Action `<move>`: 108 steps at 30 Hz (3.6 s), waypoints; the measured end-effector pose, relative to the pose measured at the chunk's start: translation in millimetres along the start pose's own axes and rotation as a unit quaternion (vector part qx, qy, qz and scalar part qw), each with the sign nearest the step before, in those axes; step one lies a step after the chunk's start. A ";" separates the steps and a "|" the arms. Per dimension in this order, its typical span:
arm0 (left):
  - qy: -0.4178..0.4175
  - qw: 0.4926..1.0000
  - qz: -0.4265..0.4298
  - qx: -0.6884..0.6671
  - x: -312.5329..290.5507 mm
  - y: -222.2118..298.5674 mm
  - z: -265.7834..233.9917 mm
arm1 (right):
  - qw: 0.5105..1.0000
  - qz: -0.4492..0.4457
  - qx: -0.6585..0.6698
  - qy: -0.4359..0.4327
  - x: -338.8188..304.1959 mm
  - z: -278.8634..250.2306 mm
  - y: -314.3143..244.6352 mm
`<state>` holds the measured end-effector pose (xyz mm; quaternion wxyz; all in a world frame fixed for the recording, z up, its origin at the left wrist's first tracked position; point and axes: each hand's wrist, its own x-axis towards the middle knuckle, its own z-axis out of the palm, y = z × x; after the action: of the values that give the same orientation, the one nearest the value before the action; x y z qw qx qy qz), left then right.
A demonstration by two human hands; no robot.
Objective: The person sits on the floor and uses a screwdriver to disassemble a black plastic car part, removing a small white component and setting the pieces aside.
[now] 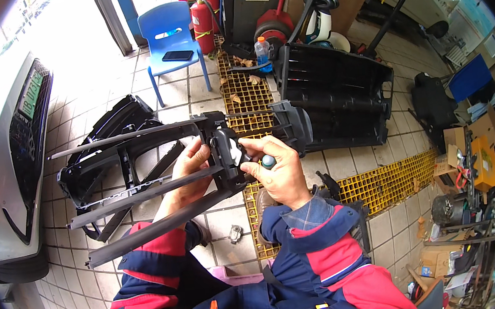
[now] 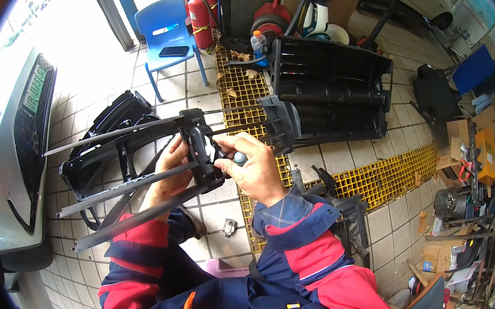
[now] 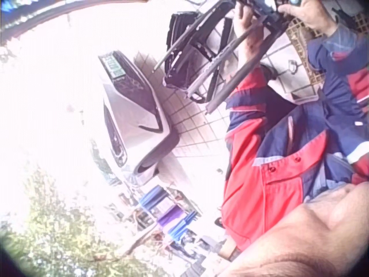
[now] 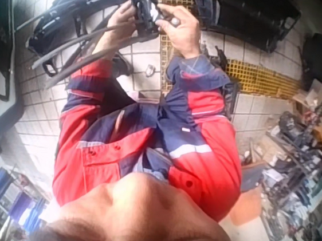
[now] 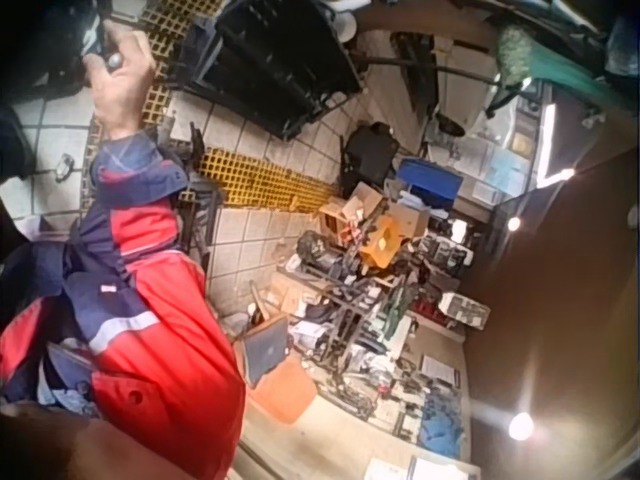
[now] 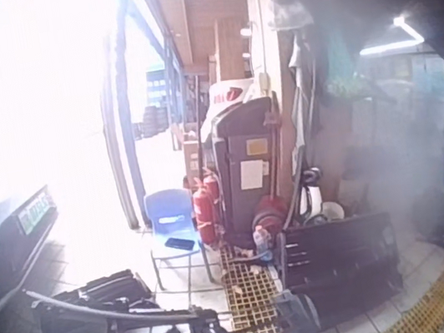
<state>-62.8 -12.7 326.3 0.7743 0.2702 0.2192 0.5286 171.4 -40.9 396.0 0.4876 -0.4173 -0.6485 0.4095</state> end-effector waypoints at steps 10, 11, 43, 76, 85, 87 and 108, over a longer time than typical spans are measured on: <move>-0.015 0.999 0.033 0.001 -1.3 1.4 -7.4 | 0.999 0.008 0.017 -0.039 2.7 1.7 -5.2; -0.026 0.999 0.022 0.003 -1.9 2.0 -6.4 | 0.998 0.010 0.028 -0.054 2.7 1.2 -9.2; -0.137 0.917 -0.267 -0.261 -99.7 -172.2 72.9 | 0.762 0.164 -0.575 -0.250 -100.7 -82.4 -237.7; 0.017 0.920 -0.223 -0.323 -131.1 -166.0 77.2 | 0.885 0.046 -0.430 -0.174 -118.8 -77.0 -93.7; 0.019 0.954 -0.191 -0.231 -139.5 -153.5 99.1 | 0.883 -0.015 -0.429 -0.187 -129.7 -83.4 -109.7; 0.024 0.959 -0.199 -0.200 -138.8 -150.3 101.0 | 0.887 -0.023 -0.425 -0.177 -136.1 -82.5 -110.3; 0.022 0.978 -0.163 -0.126 -141.4 -153.7 106.6 | 0.936 0.090 -0.315 -0.129 -152.2 -100.0 -102.3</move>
<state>62.7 -210.4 314.7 0.8729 0.1193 0.2088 0.4246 281.2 -204.0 466.6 0.2038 -0.5500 -0.7612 0.2767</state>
